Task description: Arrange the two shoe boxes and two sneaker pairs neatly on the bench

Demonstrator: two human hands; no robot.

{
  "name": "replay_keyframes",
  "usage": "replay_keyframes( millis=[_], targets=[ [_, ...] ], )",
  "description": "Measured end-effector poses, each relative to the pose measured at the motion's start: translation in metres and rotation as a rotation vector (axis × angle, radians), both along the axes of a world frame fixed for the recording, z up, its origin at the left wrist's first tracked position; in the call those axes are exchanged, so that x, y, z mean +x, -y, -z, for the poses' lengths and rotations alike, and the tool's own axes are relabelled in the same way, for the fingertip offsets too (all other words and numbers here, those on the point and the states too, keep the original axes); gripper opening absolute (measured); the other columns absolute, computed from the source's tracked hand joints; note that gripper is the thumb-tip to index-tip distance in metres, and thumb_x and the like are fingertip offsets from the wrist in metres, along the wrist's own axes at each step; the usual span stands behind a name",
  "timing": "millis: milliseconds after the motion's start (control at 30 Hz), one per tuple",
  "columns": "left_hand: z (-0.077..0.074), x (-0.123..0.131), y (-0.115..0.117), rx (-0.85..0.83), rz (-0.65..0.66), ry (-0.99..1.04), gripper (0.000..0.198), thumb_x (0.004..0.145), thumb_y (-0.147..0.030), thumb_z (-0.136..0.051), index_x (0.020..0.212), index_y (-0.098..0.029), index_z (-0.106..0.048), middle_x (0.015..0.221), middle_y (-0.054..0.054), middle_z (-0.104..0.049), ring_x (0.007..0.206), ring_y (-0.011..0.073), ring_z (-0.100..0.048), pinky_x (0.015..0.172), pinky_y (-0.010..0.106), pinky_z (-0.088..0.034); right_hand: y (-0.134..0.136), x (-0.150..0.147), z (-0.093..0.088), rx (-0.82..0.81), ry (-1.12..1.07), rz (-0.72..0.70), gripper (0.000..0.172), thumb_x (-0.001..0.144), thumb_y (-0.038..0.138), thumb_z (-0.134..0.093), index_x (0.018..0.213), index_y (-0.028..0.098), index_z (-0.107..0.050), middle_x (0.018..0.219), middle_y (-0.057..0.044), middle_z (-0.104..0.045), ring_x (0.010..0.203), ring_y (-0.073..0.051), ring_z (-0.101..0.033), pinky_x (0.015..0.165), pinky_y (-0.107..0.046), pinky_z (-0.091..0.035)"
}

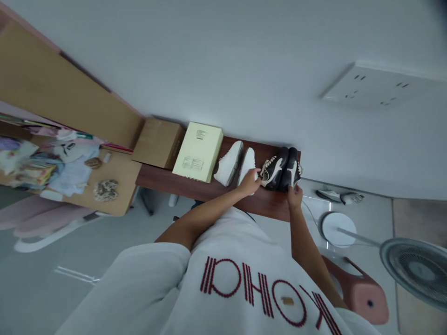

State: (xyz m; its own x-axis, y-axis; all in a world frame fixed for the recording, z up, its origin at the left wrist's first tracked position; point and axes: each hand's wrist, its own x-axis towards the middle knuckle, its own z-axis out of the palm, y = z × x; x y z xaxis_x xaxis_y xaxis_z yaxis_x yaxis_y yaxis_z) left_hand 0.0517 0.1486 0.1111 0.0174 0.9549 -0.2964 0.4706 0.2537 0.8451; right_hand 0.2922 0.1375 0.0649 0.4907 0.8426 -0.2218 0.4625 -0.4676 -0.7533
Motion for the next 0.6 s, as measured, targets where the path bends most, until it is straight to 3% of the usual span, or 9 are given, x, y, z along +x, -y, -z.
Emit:
replay_keyframes(
  millis=[67, 133, 233, 300, 367, 500, 600],
  targets=[
    [0.001, -0.038, 0.018, 0.047, -0.141, -0.214, 0.058, 0.084, -0.016, -0.059, 0.141, -0.015, -0.05, 0.153, 0.019, -0.047, 0.147, 0.0299, -0.04, 0.123, 0.046, -0.029, 0.012, -0.014, -0.008, 0.105, 0.175, -0.003, 0.057, 0.082, 0.05, -0.059, 0.123, 0.01, -0.056, 0.124, -0.023, -0.061, 0.117, -0.033, -0.058, 0.105, -0.048, -0.046],
    [0.008, -0.071, 0.032, -0.071, -0.297, -0.369, 0.069, 0.082, -0.019, -0.064, 0.146, -0.013, -0.041, 0.159, 0.024, -0.038, 0.152, 0.0353, -0.03, 0.123, 0.05, -0.026, 0.024, -0.042, -0.014, 0.132, 0.169, -0.106, 0.053, 0.084, 0.048, -0.06, 0.123, 0.011, -0.057, 0.125, -0.022, -0.062, 0.115, -0.031, -0.06, 0.107, -0.047, -0.045],
    [0.024, -0.095, 0.039, -0.261, -0.349, -0.433, 0.075, 0.08, -0.027, -0.068, 0.145, -0.008, -0.036, 0.153, 0.029, -0.041, 0.148, 0.04, -0.035, 0.12, 0.052, -0.027, 0.036, -0.1, -0.014, -0.06, -0.051, -0.408, 0.044, 0.081, 0.048, -0.068, 0.11, 0.017, -0.062, 0.117, -0.017, -0.068, 0.112, -0.031, -0.063, 0.104, -0.044, -0.047],
    [0.034, -0.094, 0.036, -0.286, -0.3, -0.44, 0.073, 0.077, -0.031, -0.072, 0.139, -0.009, -0.04, 0.147, 0.028, -0.047, 0.144, 0.0405, -0.04, 0.119, 0.051, -0.028, 0.037, -0.131, -0.007, -0.224, -0.14, -0.465, 0.043, 0.073, 0.048, -0.076, 0.101, 0.019, -0.062, 0.108, -0.015, -0.071, 0.113, -0.032, -0.064, 0.102, -0.044, -0.048],
    [0.039, -0.085, 0.03, -0.278, -0.265, -0.426, 0.069, 0.074, -0.031, -0.075, 0.132, -0.01, -0.045, 0.143, 0.027, -0.051, 0.142, 0.0409, -0.042, 0.118, 0.05, -0.027, 0.035, -0.147, 0.0, -0.283, -0.173, -0.467, 0.038, 0.071, 0.049, -0.076, 0.093, 0.021, -0.061, 0.1, -0.012, -0.073, 0.109, -0.032, -0.065, 0.1, -0.043, -0.049],
    [0.041, -0.069, 0.022, -0.258, -0.28, -0.334, 0.066, 0.075, -0.033, -0.075, 0.129, -0.009, -0.046, 0.141, 0.029, -0.051, 0.142, 0.0417, -0.041, 0.118, 0.052, -0.027, 0.03, -0.144, 0.008, -0.218, -0.137, -0.433, 0.03, 0.077, 0.052, -0.066, 0.082, 0.024, -0.058, 0.087, -0.009, -0.073, 0.099, -0.032, -0.068, 0.093, -0.042, -0.051],
    [0.037, -0.074, 0.024, -0.276, -0.262, -0.268, 0.08, 0.073, -0.036, -0.077, 0.138, -0.008, -0.04, 0.147, 0.03, -0.046, 0.144, 0.0416, -0.039, 0.118, 0.052, -0.028, 0.03, -0.136, 0.011, -0.19, -0.091, -0.386, 0.031, 0.075, 0.053, -0.066, 0.083, 0.023, -0.058, 0.086, -0.01, -0.072, 0.099, -0.032, -0.068, 0.091, -0.042, -0.052]
  ],
)
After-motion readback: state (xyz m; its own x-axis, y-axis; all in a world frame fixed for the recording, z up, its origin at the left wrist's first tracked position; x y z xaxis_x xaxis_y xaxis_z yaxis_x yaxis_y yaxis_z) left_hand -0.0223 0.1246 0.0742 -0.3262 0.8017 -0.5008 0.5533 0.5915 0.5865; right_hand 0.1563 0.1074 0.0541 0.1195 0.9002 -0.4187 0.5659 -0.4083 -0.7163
